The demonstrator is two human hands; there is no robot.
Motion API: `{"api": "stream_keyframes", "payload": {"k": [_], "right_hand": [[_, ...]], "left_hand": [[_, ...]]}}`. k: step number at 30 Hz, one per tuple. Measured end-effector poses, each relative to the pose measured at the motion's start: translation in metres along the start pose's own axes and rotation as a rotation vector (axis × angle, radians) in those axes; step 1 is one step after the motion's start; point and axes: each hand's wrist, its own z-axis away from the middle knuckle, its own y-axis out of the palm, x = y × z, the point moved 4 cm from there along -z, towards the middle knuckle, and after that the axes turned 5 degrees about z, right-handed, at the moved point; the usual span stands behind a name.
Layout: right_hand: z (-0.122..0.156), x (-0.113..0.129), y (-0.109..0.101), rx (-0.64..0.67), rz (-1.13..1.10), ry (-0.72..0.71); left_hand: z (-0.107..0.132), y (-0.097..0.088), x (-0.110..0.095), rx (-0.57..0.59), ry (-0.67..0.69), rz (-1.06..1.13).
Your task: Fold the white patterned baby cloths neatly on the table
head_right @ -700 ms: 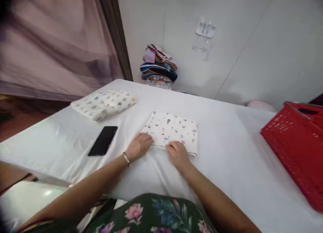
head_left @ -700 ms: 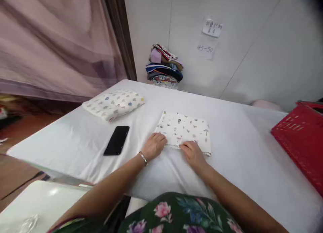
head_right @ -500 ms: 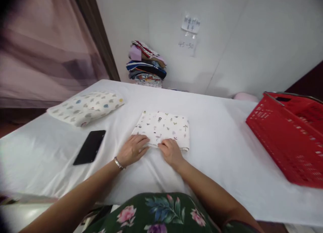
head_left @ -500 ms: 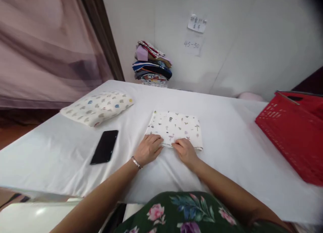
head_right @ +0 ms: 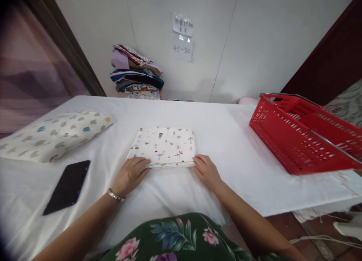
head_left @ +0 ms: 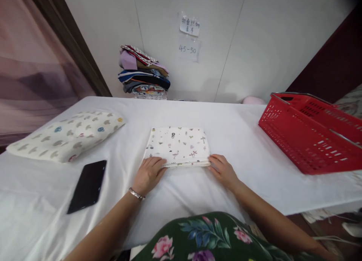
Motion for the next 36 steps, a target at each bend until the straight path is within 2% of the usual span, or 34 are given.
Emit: {"api": "stream_keyframes", "payload": {"k": [5, 10, 14, 19, 23, 29, 32, 36], "right_hand": [[-0.006, 0.001, 0.008, -0.011, 0.012, 0.055], [-0.017, -0.001, 0.002, -0.036, -0.027, 0.082], [-0.015, -0.004, 0.006, 0.043, -0.041, 0.096], [-0.005, -0.011, 0.014, 0.070, -0.199, 0.264], [-0.006, -0.013, 0.018, 0.072, -0.267, 0.327], [-0.008, -0.018, 0.025, -0.043, -0.377, 0.455], [-0.009, -0.017, 0.023, -0.089, -0.313, 0.437], [-0.009, -0.015, 0.022, -0.005, -0.249, 0.418]], "left_hand": [[-0.001, -0.001, 0.000, 0.001, 0.013, -0.025], [-0.003, 0.001, -0.001, 0.031, 0.008, -0.060], [-0.003, 0.001, -0.002, 0.014, 0.002, -0.052], [0.000, 0.000, 0.000, 0.005, 0.004, -0.001], [-0.001, 0.000, 0.001, -0.006, -0.001, -0.006], [-0.001, 0.000, -0.001, 0.017, -0.002, -0.034], [-0.001, 0.000, -0.003, 0.018, -0.006, -0.034], [-0.001, -0.002, -0.005, 0.014, -0.016, -0.055]]}}
